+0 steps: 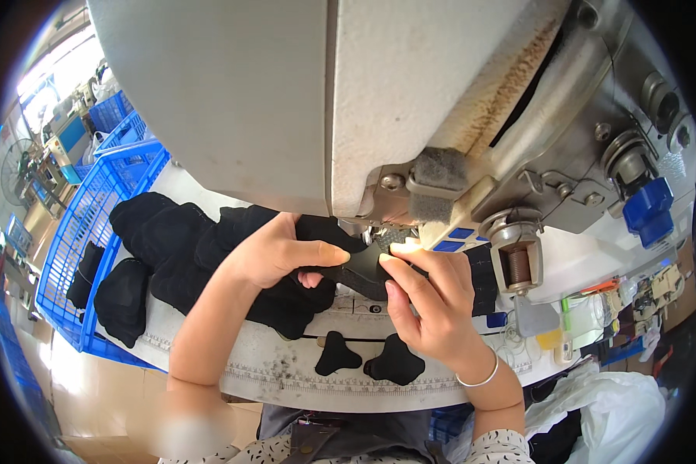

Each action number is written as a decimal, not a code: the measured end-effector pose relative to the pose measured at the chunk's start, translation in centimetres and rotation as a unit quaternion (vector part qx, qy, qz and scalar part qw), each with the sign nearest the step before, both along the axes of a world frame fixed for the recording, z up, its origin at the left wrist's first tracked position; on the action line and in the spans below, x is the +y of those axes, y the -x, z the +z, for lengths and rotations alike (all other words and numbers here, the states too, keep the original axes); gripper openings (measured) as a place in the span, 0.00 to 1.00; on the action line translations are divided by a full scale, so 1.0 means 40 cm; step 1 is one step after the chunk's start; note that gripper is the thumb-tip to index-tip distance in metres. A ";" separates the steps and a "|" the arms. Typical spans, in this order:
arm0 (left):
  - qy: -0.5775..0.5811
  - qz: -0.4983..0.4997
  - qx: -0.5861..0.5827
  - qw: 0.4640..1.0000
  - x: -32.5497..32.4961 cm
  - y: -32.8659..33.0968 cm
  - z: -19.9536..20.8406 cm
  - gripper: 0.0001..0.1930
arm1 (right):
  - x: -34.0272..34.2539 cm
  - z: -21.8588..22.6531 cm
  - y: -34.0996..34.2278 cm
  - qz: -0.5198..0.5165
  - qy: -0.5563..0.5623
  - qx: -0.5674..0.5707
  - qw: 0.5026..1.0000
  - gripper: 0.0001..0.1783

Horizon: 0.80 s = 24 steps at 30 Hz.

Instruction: The worker is using a sewing machine to stitch black mesh shoe components in a manufacturing facility.

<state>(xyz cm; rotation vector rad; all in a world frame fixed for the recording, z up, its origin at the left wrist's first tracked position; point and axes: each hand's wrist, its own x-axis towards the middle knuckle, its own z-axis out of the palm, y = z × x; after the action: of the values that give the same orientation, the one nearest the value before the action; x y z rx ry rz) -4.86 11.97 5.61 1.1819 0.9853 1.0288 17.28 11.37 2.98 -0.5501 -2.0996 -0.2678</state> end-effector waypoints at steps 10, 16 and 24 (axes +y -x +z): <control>0.020 -0.149 0.137 0.979 0.092 0.052 0.029 0.09 | -0.007 -0.010 0.007 0.005 -0.005 -0.003 1.000 0.18; -0.047 -0.124 0.090 0.987 0.099 0.040 0.051 0.09 | -0.010 -0.011 0.010 0.000 -0.012 -0.001 1.000 0.18; -0.076 -0.111 0.103 0.986 0.122 0.048 0.073 0.08 | -0.007 -0.021 0.016 -0.031 -0.040 -0.007 0.999 0.18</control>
<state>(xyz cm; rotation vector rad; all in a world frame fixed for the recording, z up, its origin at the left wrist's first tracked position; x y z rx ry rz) -6.78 16.83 8.55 1.5116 0.9202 0.8260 16.63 11.09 2.16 -0.5667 -2.0783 -0.3904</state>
